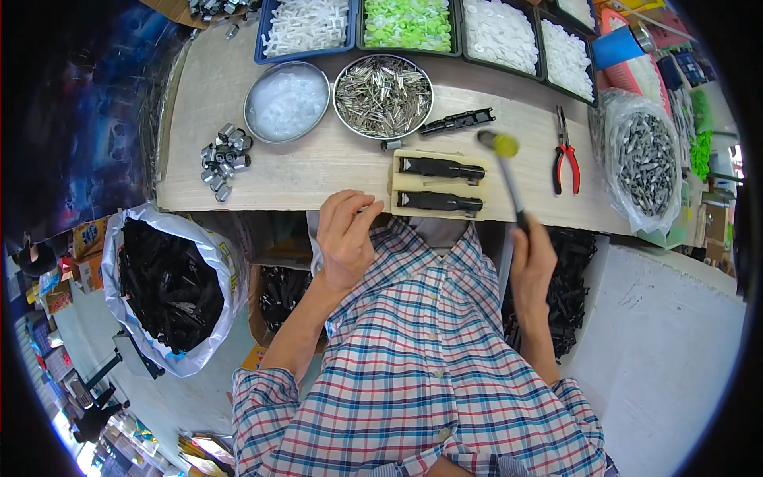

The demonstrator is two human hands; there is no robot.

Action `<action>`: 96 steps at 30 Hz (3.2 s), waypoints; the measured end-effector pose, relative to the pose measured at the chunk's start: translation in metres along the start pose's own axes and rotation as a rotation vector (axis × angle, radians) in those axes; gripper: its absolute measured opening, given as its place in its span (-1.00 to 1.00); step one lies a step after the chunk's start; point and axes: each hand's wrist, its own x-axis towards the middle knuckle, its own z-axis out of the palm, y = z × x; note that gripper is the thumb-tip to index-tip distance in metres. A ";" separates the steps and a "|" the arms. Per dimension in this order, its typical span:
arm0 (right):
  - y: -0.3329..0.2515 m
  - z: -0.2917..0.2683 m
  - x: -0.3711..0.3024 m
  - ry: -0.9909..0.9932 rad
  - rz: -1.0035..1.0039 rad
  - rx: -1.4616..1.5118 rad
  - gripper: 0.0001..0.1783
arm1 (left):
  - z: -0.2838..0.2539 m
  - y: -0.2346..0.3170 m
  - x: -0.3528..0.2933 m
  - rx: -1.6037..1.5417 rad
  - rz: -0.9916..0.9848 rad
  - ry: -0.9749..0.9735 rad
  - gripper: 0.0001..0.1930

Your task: Assembling small toy or electronic components by hand at a factory workbench using various parts from bins.

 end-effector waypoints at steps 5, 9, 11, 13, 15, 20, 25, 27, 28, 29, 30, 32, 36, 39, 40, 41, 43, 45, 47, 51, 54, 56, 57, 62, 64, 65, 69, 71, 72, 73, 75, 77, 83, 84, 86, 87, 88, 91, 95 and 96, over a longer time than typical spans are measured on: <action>0.032 0.012 0.034 0.124 0.075 -0.265 -0.52 | 0.000 0.001 0.005 0.003 -0.005 0.014 -0.66; 0.044 0.012 0.045 0.115 -0.034 -0.307 -0.47 | -0.004 0.003 0.003 -0.008 -0.013 -0.010 -0.69; 0.051 0.004 0.067 0.252 -0.074 -0.442 -0.45 | -0.004 0.002 0.001 0.009 -0.039 -0.019 -0.69; 0.077 0.005 0.087 0.338 -0.086 -0.500 -0.44 | -0.003 0.004 0.002 0.004 -0.029 -0.030 -0.68; 0.094 0.011 0.101 0.261 0.031 -0.521 -0.40 | -0.002 0.006 0.005 0.003 -0.022 -0.039 -0.68; 0.103 0.012 0.113 0.257 -0.037 -0.712 -0.47 | 0.004 0.010 0.017 -0.029 0.016 -0.049 -0.67; 0.067 -0.014 0.090 0.228 0.250 -0.032 -0.66 | 0.007 0.010 0.021 -0.042 0.025 -0.047 -0.66; 0.037 -0.023 0.059 0.182 0.241 0.115 -0.79 | 0.009 0.012 0.027 -0.051 0.037 -0.050 -0.66; 0.030 -0.020 0.046 0.142 0.139 0.158 -0.78 | 0.011 0.013 0.030 -0.066 0.037 -0.045 -0.67; 0.021 -0.019 0.034 0.104 0.040 0.194 -0.76 | 0.013 0.015 0.036 -0.086 0.036 -0.042 -0.67; 0.008 -0.021 0.021 0.005 0.055 0.226 -0.68 | 0.017 0.018 0.043 -0.093 0.040 -0.049 -0.67; 0.001 -0.010 -0.002 -0.114 0.104 0.315 -0.64 | 0.024 0.027 0.060 -0.177 0.025 -0.078 -0.69; -0.001 0.006 -0.023 -0.193 0.217 0.353 -0.71 | 0.045 0.040 0.077 -0.289 -0.044 -0.136 -0.68; -0.005 0.010 -0.020 -0.227 0.274 0.365 -0.74 | 0.056 0.040 0.086 -0.273 0.011 -0.237 -0.65; -0.006 0.012 -0.017 -0.229 0.286 0.389 -0.75 | 0.059 0.041 0.088 -0.250 0.044 -0.275 -0.64; -0.007 0.012 -0.016 -0.226 0.285 0.391 -0.75 | 0.061 0.041 0.091 -0.227 0.076 -0.312 -0.62; -0.011 0.010 -0.012 -0.236 0.260 0.398 -0.75 | 0.064 0.041 0.095 -0.183 0.117 -0.345 -0.61; -0.016 0.005 -0.009 -0.232 0.245 0.412 -0.74 | 0.067 0.039 0.099 -0.139 0.157 -0.376 -0.60; -0.018 0.002 -0.008 -0.226 0.230 0.424 -0.73 | 0.068 0.033 0.101 -0.079 0.256 -0.418 -0.59; -0.019 -0.003 -0.005 -0.196 0.024 0.268 -0.65 | 0.064 0.031 0.104 -0.056 0.314 -0.429 -0.62; -0.021 -0.010 -0.002 -0.224 -0.044 0.270 -0.55 | 0.052 0.037 0.108 0.033 0.405 -0.437 -0.65; -0.020 -0.011 -0.001 -0.246 -0.081 0.268 -0.50 | 0.046 0.039 0.108 0.115 0.445 -0.461 -0.70; -0.019 -0.011 -0.002 -0.269 -0.114 0.254 -0.48 | 0.044 0.039 0.104 0.114 0.444 -0.461 -0.70; -0.015 -0.014 -0.004 -0.390 -0.155 0.239 -0.48 | 0.036 0.041 0.087 0.358 0.425 -0.566 -0.75; -0.013 -0.014 -0.004 -0.428 -0.196 0.253 -0.48 | 0.033 0.042 0.085 0.348 0.414 -0.574 -0.76; -0.012 -0.014 -0.004 -0.430 -0.195 0.253 -0.48 | 0.031 0.042 0.085 0.338 0.405 -0.582 -0.77; -0.003 -0.014 -0.006 -0.461 -0.223 0.274 -0.48 | 0.023 0.040 0.086 0.115 0.307 -0.663 -0.82; 0.001 -0.014 -0.009 -0.472 -0.235 0.285 -0.47 | 0.020 0.034 0.089 -0.412 -0.019 -0.896 -0.81; 0.004 -0.013 -0.010 -0.482 -0.239 0.296 -0.44 | 0.018 0.035 0.089 -0.411 -0.020 -0.896 -0.81; 0.005 -0.012 -0.012 -0.492 -0.242 0.308 -0.41 | 0.015 0.038 0.090 -0.503 -0.164 -0.961 -0.80; 0.000 -0.011 -0.015 -0.457 -0.226 0.311 -0.39 | 0.014 0.041 0.086 -0.598 -0.309 -1.025 -0.79; -0.001 -0.010 -0.023 -0.421 -0.208 0.309 -0.37 | 0.016 0.043 0.081 -0.537 -0.245 -0.878 -0.74; 0.018 0.003 -0.052 -0.258 0.104 0.253 -0.36 | 0.027 0.040 0.084 -0.317 0.058 -0.632 -0.63; 0.017 0.004 -0.053 -0.277 0.110 0.275 -0.36 | 0.030 0.042 0.087 -0.320 0.060 -0.634 -0.63; 0.014 0.005 -0.053 -0.293 0.117 0.295 -0.36 | 0.035 0.049 0.091 -0.123 0.211 -0.593 -0.60; 0.011 0.004 -0.050 -0.285 0.110 0.313 -0.37 | 0.039 0.051 0.092 -0.122 0.211 -0.591 -0.60; 0.007 0.003 -0.048 -0.278 0.103 0.331 -0.38 | 0.042 0.052 0.093 -0.049 0.271 -0.590 -0.61; 0.001 -0.001 -0.042 -0.269 0.070 0.348 -0.39 | 0.049 0.049 0.093 0.093 0.407 -0.568 -0.64; -0.006 -0.004 -0.036 -0.278 -0.009 0.253 -0.37 | 0.052 0.048 0.093 0.198 0.582 -0.454 -0.72; -0.007 -0.005 -0.035 -0.295 -0.018 0.228 -0.36 | 0.053 0.047 0.094 0.200 0.580 -0.453 -0.72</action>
